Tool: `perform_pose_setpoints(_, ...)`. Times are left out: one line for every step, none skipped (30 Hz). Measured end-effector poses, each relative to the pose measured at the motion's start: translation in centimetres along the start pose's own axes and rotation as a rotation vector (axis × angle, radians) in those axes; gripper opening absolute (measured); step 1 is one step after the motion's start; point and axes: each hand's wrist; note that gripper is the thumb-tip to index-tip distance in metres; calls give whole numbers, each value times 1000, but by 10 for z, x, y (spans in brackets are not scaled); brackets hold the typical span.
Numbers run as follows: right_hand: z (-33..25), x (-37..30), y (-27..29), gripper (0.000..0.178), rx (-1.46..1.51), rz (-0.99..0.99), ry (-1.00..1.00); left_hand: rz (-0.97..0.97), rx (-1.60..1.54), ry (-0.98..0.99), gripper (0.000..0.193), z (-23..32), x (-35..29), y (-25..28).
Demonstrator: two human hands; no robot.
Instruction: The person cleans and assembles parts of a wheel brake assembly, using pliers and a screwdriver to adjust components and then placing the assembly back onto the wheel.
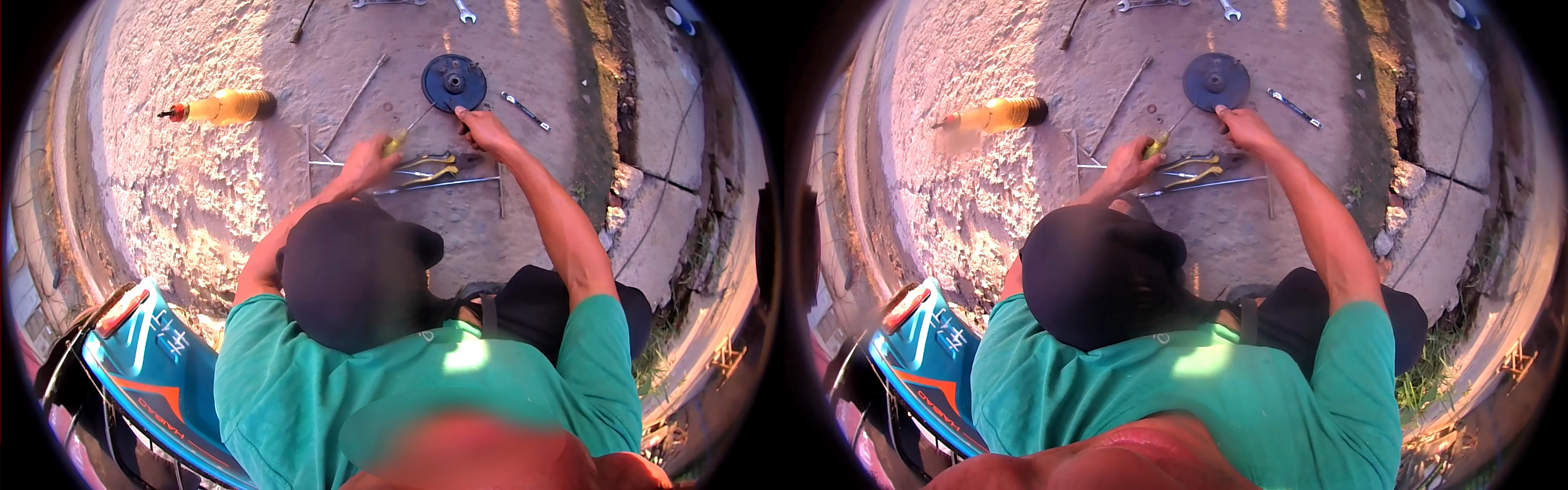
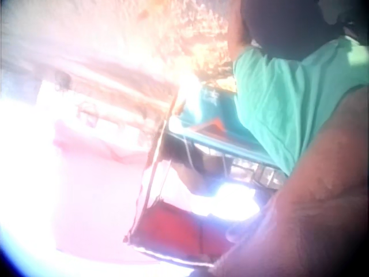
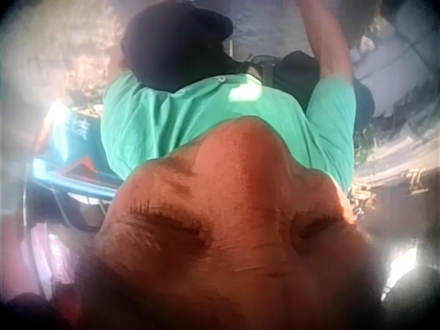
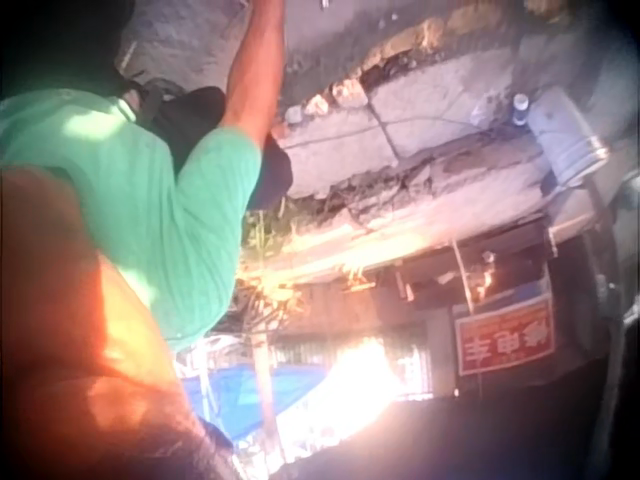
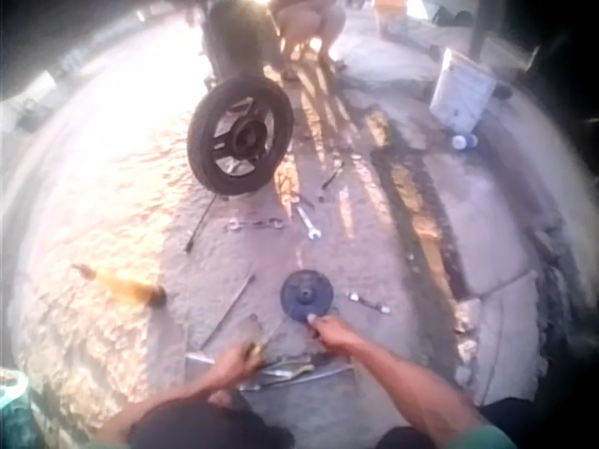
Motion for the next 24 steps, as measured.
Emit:
perform_pose_setpoints(-1, -1, -1, 59, 8, -1, -2, 13, 1, -7, 45, -4, -5, 0)
perform_pose_setpoints(-1, -1, 0, 58, 17, 1, -4, 11, 21, -3, 44, -2, -8, 1)
perform_pose_setpoints(0, 0, 0, 57, 47, -4, -5, 9, 41, 1, 44, 0, -11, 3)
perform_pose_setpoints(0, 0, 0, 56, 77, -10, -6, 7, 61, 6, 44, 1, -13, 5)
perform_pose_setpoints(-1, -3, -2, 56, 105, -19, -9, -6, 51, 40, 43, 5, -16, 8)
perform_pose_setpoints(-3, -7, -2, 55, 101, -11, -21, -20, 41, 73, 43, 11, -18, 13)
perform_pose_setpoints(-5, -10, 2, 55, 97, -2, -33, -34, 30, 107, 43, 12, -20, 15)
perform_pose_setpoints(-8, -14, 1, 54, 92, 1, -42, -19, 46, 81, 40, 10, -23, 16)
perform_pose_setpoints(-8, -12, 2, 54, 94, -7, -51, -6, 62, 56, 37, 7, -24, 16)
perform_pose_setpoints(-8, -11, 4, 54, 96, -14, -60, 7, 78, 30, 34, 3, -23, 17)
perform_pose_setpoints(-6, -9, 6, 54, 100, -17, -70, 23, 107, 6, 32, -3, -19, 17)
perform_pose_setpoints(-6, -9, 6, 53, 115, -22, -72, 42, 137, -18, 30, -10, -14, 18)
perform_pose_setpoints(-6, -8, 3, 51, 117, -26, -69, 60, 167, -42, 27, -17, -8, 19)
perform_pose_setpoints(-5, -9, 3, 49, 122, -23, -69, 108, 173, -70, 24, -20, -1, 18)
perform_pose_setpoints(-6, -10, 2, 47, 125, -22, -65, 162, 177, -92, 24, -22, 7, 20)
perform_pose_setpoints(-8, -10, 2, 48, 116, -24, -69, 216, 181, -115, 23, -24, 15, 22)
perform_pose_setpoints(-8, -11, 3, 50, 108, -22, -75, 268, 183, -140, 23, -22, 23, 23)
perform_pose_setpoints(-8, -12, 4, 51, 101, -20, -81, 263, 185, -114, 25, -19, 31, 24)
perform_pose_setpoints(-9, -12, 5, 51, 93, -16, -73, 293, 189, -141, 25, -17, 37, 23)
perform_pose_setpoints(-10, -14, 5, 52, 84, -9, -65, 324, 192, -169, 26, -17, 45, 20)
perform_pose_setpoints(-11, -15, 5, 52, 75, -2, -57, 354, 195, -199, 26, -16, 50, 19)
perform_pose_setpoints(-10, -15, 3, 50, 76, 3, -54, 343, 212, -191, 26, -16, 52, 17)
perform_pose_setpoints(-8, -14, 1, 48, 80, 9, -51, 331, 230, -186, 26, -18, 53, 15)
perform_pose_setpoints(-7, -13, 0, 47, 84, 15, -48, 319, 248, -181, 26, -20, 55, 14)
Point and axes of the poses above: each hand's wrist, its own x-axis towards the middle knuckle, its own y-axis out of the back of the hand, z = x × y, and after that the axes turned 11 degrees about -y, right-handed
